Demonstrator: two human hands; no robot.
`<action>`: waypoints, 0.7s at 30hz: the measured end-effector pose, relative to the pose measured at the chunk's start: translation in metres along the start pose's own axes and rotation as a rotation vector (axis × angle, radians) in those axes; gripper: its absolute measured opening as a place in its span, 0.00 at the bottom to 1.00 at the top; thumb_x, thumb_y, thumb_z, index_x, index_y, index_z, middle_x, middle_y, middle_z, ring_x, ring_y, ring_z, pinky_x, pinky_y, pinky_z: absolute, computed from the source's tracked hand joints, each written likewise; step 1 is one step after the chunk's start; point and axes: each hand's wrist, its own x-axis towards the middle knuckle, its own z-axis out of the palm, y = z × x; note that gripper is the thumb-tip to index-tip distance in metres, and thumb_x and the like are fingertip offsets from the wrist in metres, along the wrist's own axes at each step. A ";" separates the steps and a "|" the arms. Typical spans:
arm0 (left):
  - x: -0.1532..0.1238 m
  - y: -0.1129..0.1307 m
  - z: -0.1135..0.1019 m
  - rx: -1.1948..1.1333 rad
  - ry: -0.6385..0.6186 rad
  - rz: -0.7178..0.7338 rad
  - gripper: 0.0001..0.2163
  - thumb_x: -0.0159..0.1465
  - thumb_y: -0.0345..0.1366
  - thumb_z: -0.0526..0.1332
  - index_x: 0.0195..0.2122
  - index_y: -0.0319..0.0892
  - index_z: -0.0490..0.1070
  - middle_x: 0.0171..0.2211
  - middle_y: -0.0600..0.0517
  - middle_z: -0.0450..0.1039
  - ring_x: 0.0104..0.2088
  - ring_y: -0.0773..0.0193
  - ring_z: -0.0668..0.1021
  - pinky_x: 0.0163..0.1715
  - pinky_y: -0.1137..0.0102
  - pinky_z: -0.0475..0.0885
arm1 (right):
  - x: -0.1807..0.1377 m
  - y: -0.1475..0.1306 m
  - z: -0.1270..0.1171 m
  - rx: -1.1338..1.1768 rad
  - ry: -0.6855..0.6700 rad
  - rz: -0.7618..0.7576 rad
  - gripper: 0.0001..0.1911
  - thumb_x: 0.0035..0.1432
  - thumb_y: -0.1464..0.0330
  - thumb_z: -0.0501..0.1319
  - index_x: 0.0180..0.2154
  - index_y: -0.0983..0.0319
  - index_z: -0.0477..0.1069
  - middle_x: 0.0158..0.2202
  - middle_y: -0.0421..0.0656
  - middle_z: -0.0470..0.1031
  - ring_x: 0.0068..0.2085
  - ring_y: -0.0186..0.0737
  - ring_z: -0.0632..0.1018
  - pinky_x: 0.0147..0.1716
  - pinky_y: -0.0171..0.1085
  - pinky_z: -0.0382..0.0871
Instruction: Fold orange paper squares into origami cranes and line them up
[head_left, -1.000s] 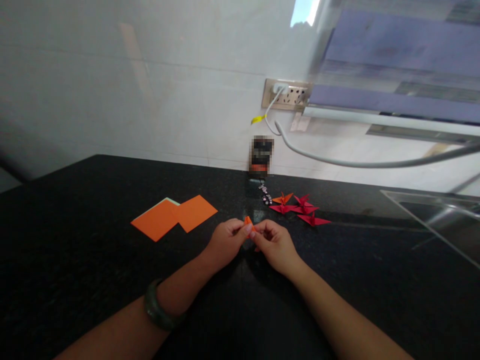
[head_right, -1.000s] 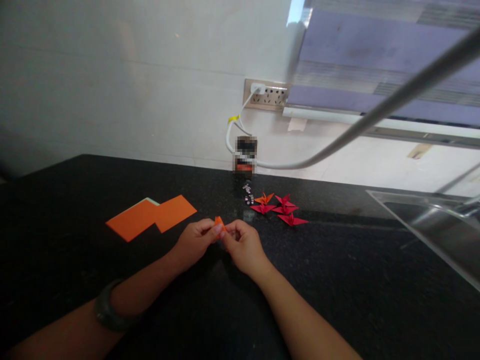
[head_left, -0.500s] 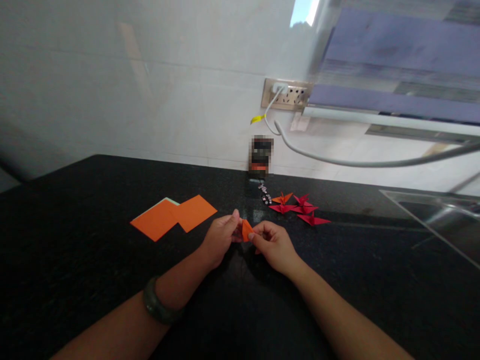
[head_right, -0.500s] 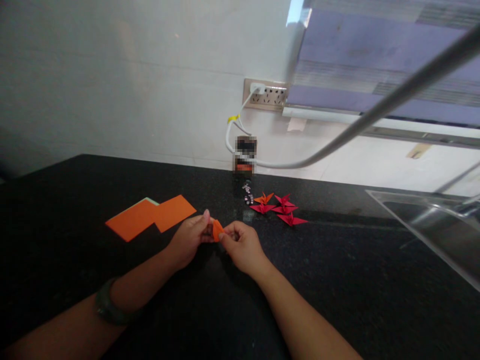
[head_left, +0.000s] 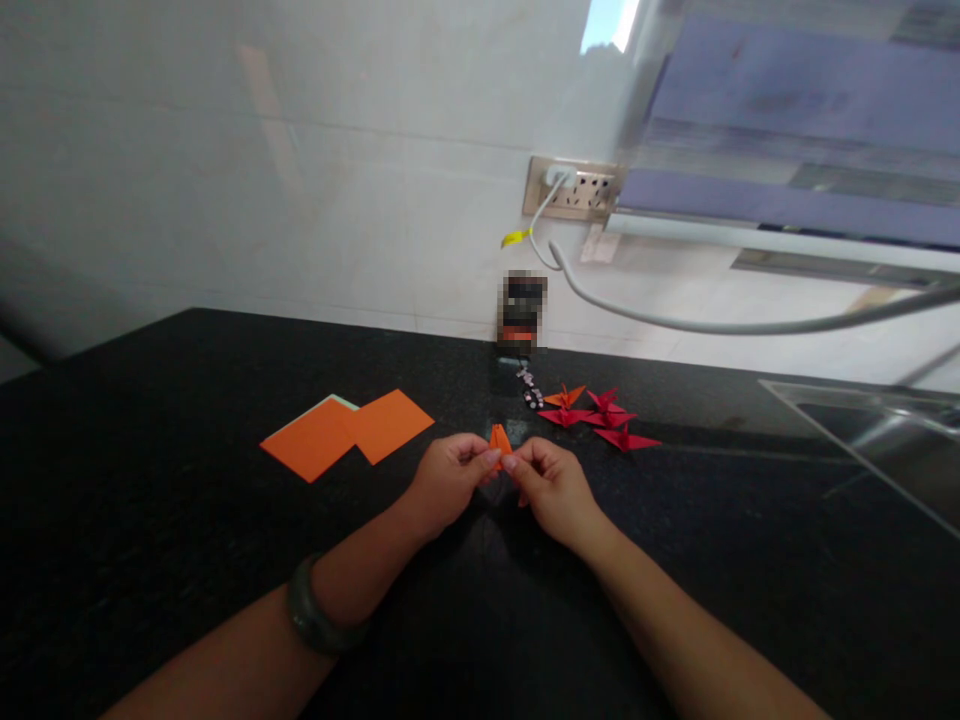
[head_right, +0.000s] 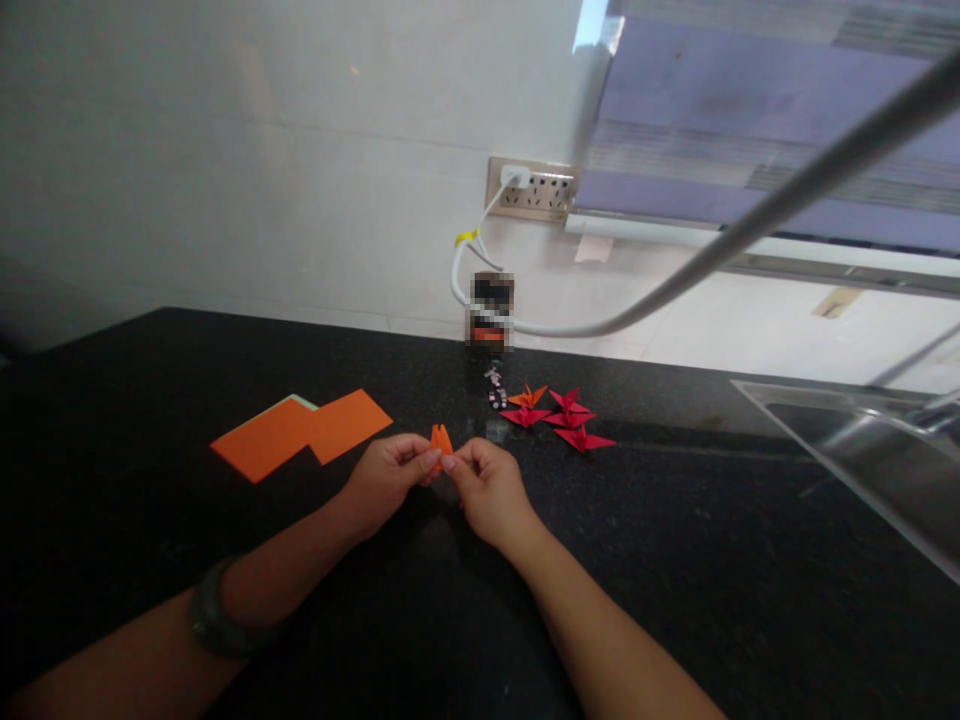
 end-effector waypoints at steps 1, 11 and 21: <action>0.000 0.001 0.001 -0.026 -0.003 -0.010 0.09 0.53 0.38 0.59 0.22 0.37 0.69 0.18 0.56 0.66 0.21 0.71 0.68 0.23 0.75 0.62 | 0.000 -0.001 -0.001 -0.041 0.016 -0.032 0.14 0.50 0.60 0.57 0.20 0.63 0.63 0.16 0.35 0.61 0.16 0.28 0.62 0.15 0.29 0.56; 0.000 0.002 -0.001 -0.302 -0.110 -0.108 0.12 0.57 0.43 0.55 0.25 0.38 0.66 0.21 0.54 0.68 0.23 0.69 0.71 0.24 0.74 0.65 | -0.001 -0.001 0.002 0.214 -0.184 0.018 0.18 0.55 0.57 0.52 0.23 0.64 0.65 0.17 0.37 0.65 0.18 0.28 0.66 0.19 0.30 0.59; 0.000 -0.003 -0.002 -0.413 -0.152 -0.134 0.12 0.57 0.43 0.55 0.26 0.39 0.65 0.21 0.56 0.65 0.21 0.71 0.69 0.23 0.74 0.65 | -0.002 -0.003 0.005 0.358 -0.215 0.074 0.13 0.46 0.60 0.62 0.29 0.64 0.68 0.21 0.36 0.69 0.19 0.27 0.68 0.20 0.30 0.62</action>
